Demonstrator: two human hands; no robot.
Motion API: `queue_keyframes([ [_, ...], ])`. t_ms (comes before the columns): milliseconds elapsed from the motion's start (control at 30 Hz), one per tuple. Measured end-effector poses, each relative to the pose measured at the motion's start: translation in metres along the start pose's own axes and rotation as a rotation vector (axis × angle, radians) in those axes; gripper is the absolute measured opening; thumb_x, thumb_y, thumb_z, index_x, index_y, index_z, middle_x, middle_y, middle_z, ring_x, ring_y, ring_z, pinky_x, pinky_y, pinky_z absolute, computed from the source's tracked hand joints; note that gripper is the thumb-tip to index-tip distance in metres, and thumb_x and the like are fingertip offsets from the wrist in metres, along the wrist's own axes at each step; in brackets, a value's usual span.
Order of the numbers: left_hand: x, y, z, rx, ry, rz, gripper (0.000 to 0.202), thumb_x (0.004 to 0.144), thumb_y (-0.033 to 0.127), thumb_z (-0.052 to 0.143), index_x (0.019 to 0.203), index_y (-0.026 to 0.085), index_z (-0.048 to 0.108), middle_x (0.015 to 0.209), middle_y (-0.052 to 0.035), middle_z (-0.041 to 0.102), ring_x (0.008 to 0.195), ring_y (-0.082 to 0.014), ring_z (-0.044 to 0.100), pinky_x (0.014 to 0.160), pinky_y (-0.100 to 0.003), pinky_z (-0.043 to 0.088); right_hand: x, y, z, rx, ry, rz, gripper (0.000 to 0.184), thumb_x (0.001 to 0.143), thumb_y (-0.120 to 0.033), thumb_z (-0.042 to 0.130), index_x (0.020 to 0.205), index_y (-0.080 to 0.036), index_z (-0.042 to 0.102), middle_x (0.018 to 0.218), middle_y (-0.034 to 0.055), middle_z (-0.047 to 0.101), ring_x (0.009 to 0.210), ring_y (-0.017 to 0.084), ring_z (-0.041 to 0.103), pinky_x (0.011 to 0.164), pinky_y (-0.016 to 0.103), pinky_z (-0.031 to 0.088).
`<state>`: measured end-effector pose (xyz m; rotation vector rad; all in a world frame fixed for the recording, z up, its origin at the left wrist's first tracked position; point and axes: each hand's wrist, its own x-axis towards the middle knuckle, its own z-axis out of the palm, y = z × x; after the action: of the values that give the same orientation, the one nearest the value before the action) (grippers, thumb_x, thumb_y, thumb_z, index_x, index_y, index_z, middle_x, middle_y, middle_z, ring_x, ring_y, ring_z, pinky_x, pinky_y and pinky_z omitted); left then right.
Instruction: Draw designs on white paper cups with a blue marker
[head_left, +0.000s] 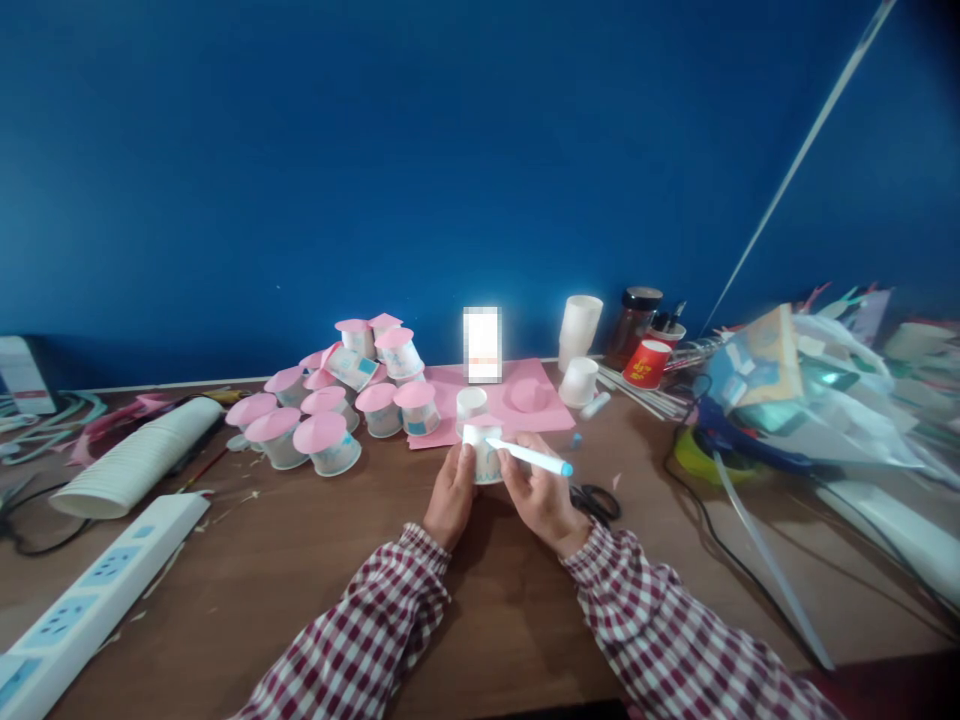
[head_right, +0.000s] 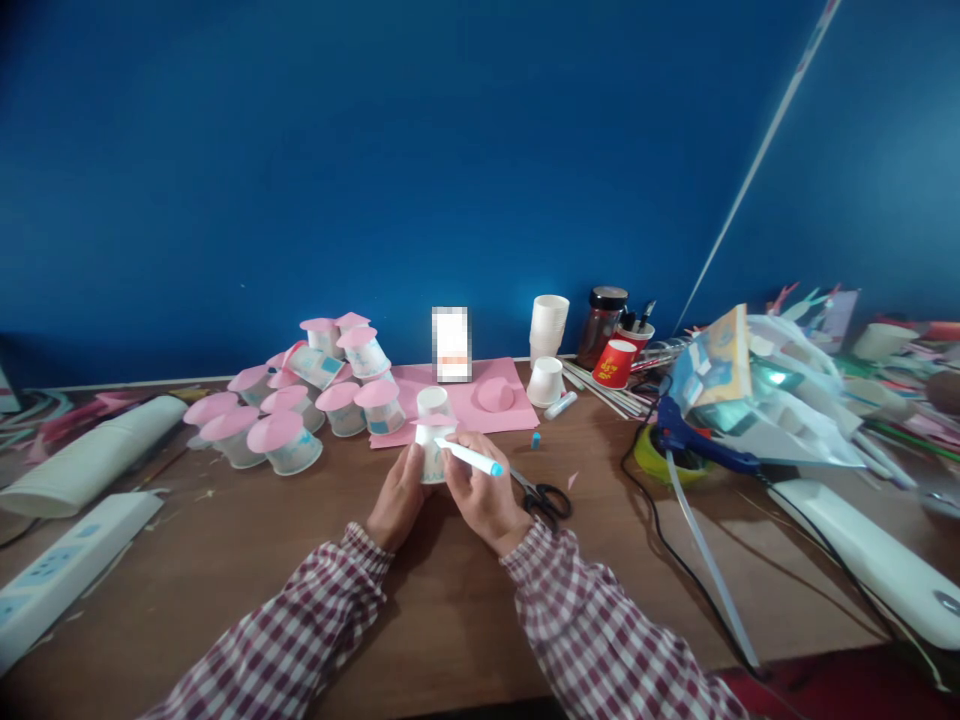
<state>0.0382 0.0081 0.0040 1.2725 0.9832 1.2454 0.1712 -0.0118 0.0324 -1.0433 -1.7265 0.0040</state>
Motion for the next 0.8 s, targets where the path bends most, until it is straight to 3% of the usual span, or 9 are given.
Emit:
queue_keyframes([
  [800, -0.0010, 0.0056, -0.0005, 0.276, -0.005, 0.114, 0.048, 0.090, 0.049, 0.033, 0.115, 0.013, 0.052, 0.116, -0.0108, 0.059, 0.104, -0.0206, 0.054, 0.093, -0.034, 0.040, 0.0001, 0.0010, -0.0011, 0.013, 0.028, 0.004, 0.011, 0.088, -0.019, 0.047, 0.095, -0.020, 0.055, 0.086, 0.0066, 0.063, 0.080, 0.019, 0.061, 0.073, 0.033, 0.052],
])
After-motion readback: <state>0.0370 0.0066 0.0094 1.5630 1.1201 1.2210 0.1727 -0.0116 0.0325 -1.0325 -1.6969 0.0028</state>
